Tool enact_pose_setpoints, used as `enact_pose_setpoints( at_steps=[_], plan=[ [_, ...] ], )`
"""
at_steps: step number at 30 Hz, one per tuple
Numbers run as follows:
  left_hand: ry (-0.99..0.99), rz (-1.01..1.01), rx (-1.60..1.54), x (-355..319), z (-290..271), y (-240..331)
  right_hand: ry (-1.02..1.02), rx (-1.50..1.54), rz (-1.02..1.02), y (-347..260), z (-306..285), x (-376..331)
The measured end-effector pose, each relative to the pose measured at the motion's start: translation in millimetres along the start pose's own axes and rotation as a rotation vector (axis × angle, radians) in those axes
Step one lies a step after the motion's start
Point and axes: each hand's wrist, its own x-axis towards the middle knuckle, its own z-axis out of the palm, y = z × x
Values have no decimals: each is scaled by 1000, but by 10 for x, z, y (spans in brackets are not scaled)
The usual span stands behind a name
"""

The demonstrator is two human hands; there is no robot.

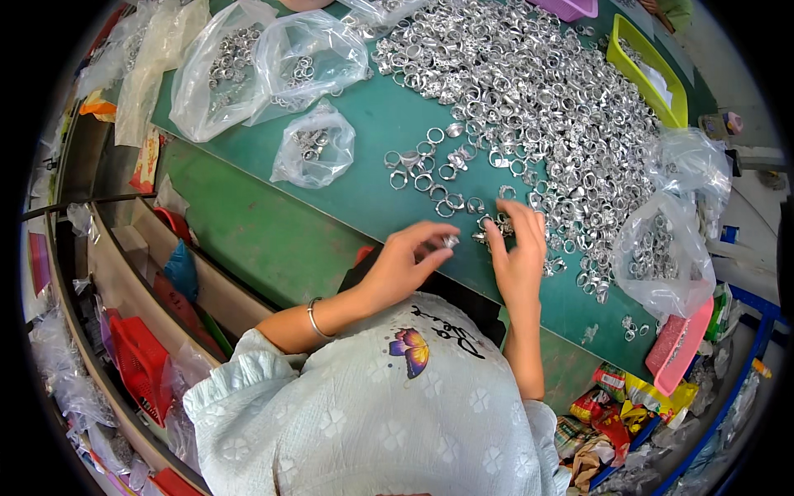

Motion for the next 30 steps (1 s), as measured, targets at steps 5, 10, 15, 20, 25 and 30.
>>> enact_pose_setpoints(
  at_steps=[5,10,15,20,25,30],
  plan=[
    [351,399,636,148,-222,-39,-150,-348,-143,40,161,152],
    [359,345,689,126,-253,-115,-22,-180,-180,70,145,183],
    [352,301,717,158,-205,-148,-58,-118,-220,32,255,152],
    [373,340,712,177,-184,-166,75,101,68,12,-186,116],
    [365,356,678,170,-161,-165,642,-231,54,368,-1220,45],
    [356,361,694,201,-118,-121,1106,-158,-117,449,-1949,126]
  ],
)
